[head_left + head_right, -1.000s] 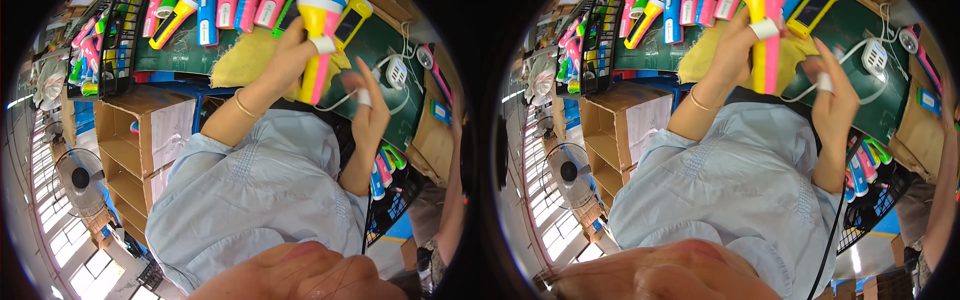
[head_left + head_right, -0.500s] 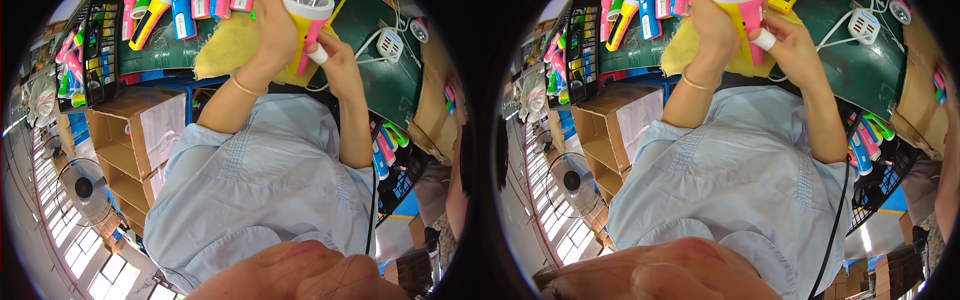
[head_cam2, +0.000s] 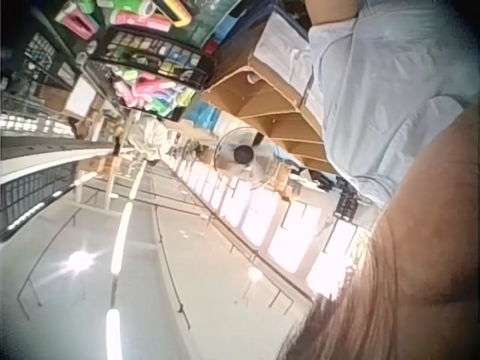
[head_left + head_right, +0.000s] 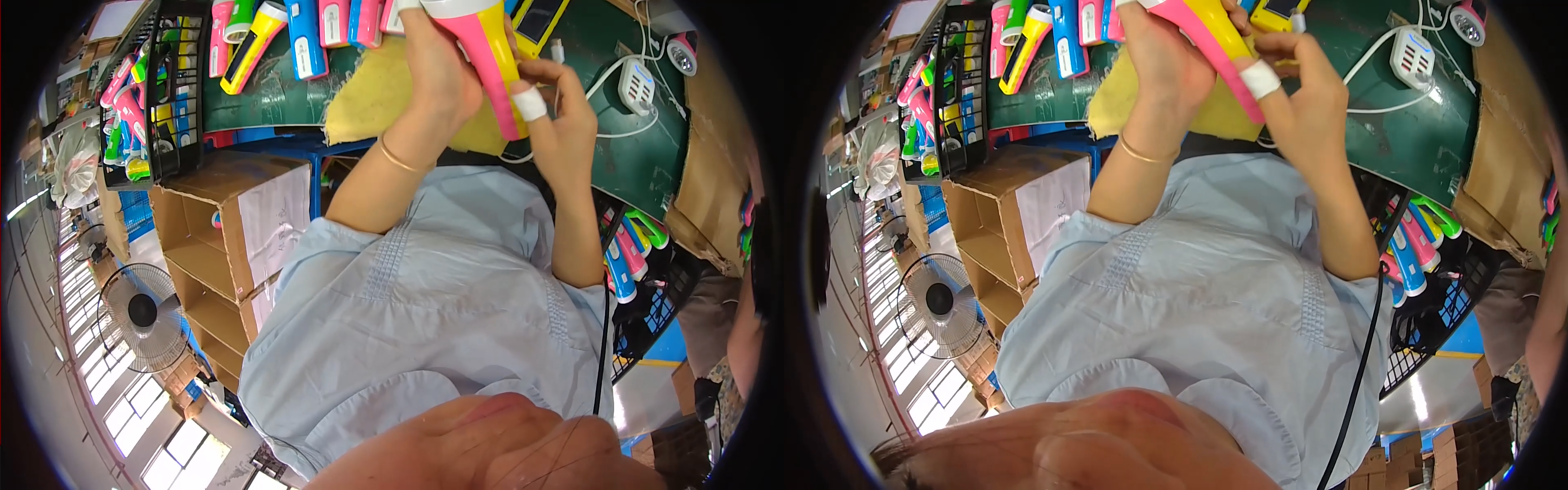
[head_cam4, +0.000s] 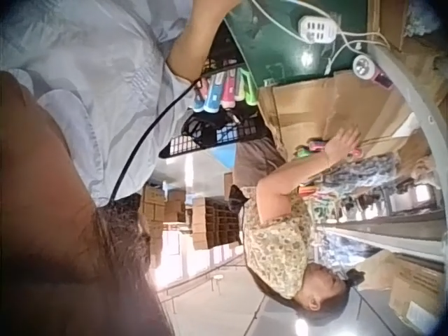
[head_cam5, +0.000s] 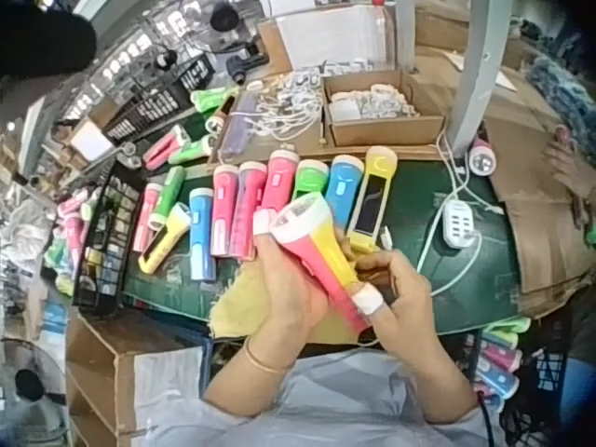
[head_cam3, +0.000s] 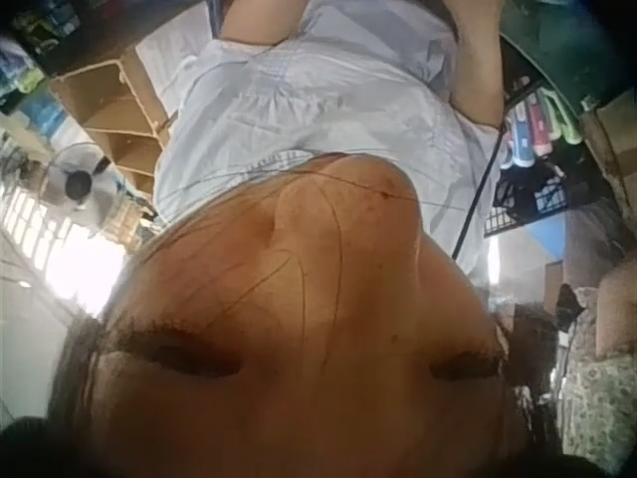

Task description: Testing the functionality and light output of various plastic handheld flashlights at an assembly line.

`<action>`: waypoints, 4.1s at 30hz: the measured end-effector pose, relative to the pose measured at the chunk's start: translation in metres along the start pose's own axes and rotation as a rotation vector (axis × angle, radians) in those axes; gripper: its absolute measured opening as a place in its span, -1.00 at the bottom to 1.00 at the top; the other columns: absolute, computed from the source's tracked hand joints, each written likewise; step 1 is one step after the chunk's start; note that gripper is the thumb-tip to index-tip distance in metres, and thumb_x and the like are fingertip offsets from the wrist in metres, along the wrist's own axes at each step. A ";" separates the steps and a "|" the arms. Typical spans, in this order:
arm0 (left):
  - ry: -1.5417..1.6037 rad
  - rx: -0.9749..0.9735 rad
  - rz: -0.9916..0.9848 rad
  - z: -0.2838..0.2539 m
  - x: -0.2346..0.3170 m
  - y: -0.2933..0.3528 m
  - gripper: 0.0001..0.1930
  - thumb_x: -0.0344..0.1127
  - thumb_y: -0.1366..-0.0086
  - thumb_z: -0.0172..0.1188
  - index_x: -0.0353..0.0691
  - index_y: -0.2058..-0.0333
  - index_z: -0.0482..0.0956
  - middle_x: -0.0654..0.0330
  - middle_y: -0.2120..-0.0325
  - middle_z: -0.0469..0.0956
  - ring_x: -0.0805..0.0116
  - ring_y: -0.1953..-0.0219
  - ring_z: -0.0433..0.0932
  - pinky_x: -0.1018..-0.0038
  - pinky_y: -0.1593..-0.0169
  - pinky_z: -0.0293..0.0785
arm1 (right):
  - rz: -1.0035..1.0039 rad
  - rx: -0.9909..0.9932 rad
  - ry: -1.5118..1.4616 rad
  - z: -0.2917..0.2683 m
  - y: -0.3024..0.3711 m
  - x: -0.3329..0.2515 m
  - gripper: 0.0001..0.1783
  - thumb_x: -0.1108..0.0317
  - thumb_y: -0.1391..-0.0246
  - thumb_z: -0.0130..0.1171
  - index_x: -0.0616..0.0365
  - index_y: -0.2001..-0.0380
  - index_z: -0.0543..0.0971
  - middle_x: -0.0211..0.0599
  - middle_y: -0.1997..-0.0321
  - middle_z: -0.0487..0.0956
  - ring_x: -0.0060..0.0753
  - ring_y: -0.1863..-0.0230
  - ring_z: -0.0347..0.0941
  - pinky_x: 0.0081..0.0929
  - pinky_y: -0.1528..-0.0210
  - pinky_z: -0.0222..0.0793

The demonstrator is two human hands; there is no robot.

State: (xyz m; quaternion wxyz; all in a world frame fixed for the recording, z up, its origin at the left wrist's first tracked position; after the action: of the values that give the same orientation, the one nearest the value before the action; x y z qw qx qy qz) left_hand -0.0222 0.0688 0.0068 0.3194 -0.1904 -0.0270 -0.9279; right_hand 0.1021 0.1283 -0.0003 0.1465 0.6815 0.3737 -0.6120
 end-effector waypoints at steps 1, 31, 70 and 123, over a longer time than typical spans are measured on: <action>-0.118 0.065 -0.021 0.000 -0.002 -0.003 -0.32 0.29 -0.27 -0.43 -0.26 0.24 0.40 0.10 0.50 0.48 0.23 0.47 0.47 0.38 0.37 0.44 | 0.065 -0.039 -0.049 -0.004 -0.004 0.002 -0.63 0.29 0.03 0.23 0.33 0.20 0.45 -0.17 0.23 0.55 -0.40 0.29 0.51 -0.53 0.21 0.40; -3.193 -0.261 0.242 -0.138 0.312 -0.234 -0.51 -0.27 0.19 0.32 -0.12 0.17 0.49 0.04 0.12 0.36 0.05 -0.04 0.25 0.11 -0.01 0.27 | -0.002 0.927 0.812 -0.168 -0.026 0.032 -0.54 0.45 -0.08 0.01 0.42 -0.06 0.30 -0.02 0.04 0.48 -0.22 0.04 0.44 -0.42 -0.03 0.32; -1.678 -0.469 0.364 0.057 0.027 0.023 -0.60 -0.38 -0.20 0.06 -0.23 -0.05 0.36 0.01 0.02 0.29 0.13 0.04 0.38 0.38 -0.02 0.30 | 0.186 -0.214 -1.031 0.002 -0.020 -0.011 -0.43 0.29 -0.01 0.15 0.26 -0.07 0.26 -0.27 0.02 0.38 -0.48 0.00 0.31 -0.54 0.01 0.21; -0.255 0.134 -0.565 0.011 0.005 0.027 -0.72 -0.16 -0.28 -0.05 -0.20 0.14 0.35 0.12 0.50 0.48 0.32 0.61 0.49 0.45 0.55 0.45 | 0.236 -0.043 -0.248 -0.034 0.037 0.030 -0.76 0.43 -0.14 -0.01 0.26 0.15 0.52 -0.38 0.44 0.49 -0.73 0.56 0.28 -0.77 0.53 0.17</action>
State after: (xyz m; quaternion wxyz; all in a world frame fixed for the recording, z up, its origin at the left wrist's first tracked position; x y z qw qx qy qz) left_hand -0.0060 0.0465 0.0164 0.0548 -0.2687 -0.1797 -0.9447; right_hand 0.1516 0.1352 -0.0307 0.2770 0.6368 0.2832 -0.6615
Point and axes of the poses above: each hand's wrist, its own y-axis away from the middle knuckle, its own z-axis out of the palm, x = y × z, the point moved 1 cm from there along -y, towards the middle knuckle
